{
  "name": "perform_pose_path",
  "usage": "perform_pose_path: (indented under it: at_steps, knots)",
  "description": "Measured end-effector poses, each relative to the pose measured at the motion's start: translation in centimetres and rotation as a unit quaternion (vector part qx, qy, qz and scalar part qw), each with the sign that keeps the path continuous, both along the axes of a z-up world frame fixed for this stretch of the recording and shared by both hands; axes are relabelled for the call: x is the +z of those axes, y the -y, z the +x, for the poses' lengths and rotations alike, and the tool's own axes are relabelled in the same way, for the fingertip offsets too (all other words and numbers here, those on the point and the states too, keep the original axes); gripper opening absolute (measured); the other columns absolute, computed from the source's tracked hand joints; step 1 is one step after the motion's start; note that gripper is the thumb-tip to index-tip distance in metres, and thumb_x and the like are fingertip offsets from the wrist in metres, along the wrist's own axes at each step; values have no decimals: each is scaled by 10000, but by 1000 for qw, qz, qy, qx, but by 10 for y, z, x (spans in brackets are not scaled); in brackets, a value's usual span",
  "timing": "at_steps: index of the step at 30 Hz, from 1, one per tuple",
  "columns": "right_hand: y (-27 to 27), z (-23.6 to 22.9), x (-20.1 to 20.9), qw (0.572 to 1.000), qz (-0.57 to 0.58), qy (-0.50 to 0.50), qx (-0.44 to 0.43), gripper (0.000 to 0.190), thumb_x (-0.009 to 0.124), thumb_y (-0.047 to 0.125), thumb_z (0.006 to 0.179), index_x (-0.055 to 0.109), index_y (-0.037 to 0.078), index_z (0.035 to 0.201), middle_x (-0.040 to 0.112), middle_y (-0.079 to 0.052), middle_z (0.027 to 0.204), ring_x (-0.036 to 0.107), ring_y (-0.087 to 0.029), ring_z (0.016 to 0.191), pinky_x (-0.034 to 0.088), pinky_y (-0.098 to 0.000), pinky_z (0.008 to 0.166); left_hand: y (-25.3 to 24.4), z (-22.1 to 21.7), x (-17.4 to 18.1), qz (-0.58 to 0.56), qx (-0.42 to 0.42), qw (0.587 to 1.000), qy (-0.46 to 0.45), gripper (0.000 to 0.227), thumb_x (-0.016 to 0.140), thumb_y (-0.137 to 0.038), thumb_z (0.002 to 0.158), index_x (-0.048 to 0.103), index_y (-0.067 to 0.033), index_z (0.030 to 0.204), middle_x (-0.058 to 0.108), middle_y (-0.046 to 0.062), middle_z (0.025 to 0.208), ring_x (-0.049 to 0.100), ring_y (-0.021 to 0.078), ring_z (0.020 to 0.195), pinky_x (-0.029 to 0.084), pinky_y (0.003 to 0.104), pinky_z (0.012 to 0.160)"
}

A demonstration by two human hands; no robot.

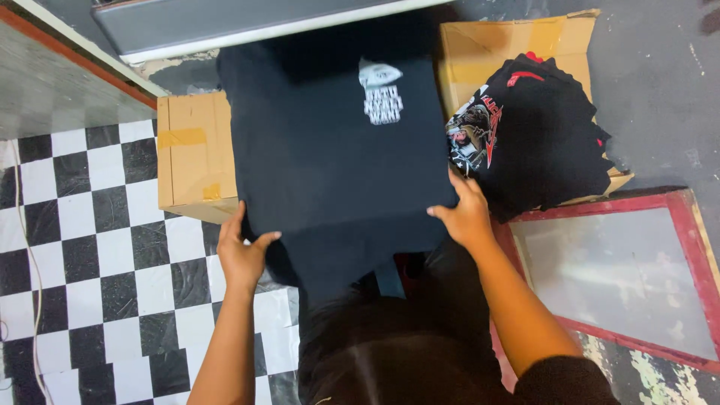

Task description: The person uses a heat press machine to apply a design onto a black t-shirt. They place the shirt on the machine, lower the press, and then remove the shirt to check the result. The person repeats this process with another t-shirt.

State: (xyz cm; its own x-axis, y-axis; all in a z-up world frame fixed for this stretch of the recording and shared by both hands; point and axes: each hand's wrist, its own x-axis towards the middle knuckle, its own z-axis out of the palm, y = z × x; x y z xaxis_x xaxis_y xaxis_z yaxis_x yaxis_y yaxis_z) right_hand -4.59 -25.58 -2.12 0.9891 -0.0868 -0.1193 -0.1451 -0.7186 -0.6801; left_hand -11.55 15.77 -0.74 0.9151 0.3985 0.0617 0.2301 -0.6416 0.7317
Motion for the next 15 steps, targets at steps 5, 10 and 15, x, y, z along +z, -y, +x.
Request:
perform_pose_path:
  at_steps: [5,10,15]
  knots:
    - [9,33,-32,991,-14,129,25,837,961,159,618,622,-42,1356,622,-222,1242,633,-368,1150,514,-413,995,5,31,0,16,5,1000,-22,922,959,-127,619,565,-32,1447,653,192,1316,657,333,1176,536,413,982]
    - [15,39,-35,988,0,147,43,847,973,144,600,633,-43,1353,626,-206,1175,645,-331,1068,523,-388,917,10,32,0,-2,12,999,-34,933,958,-141,627,550,-37,1459,656,202,1308,652,342,1193,530,421,990]
    - [9,44,-19,1000,6,28,-7,854,943,133,630,637,26,1420,624,-200,1093,639,-351,934,539,-393,867,9,37,-1,9,-3,1000,-26,918,957,-129,634,553,-17,1450,647,215,1335,651,347,1208,528,418,1007]
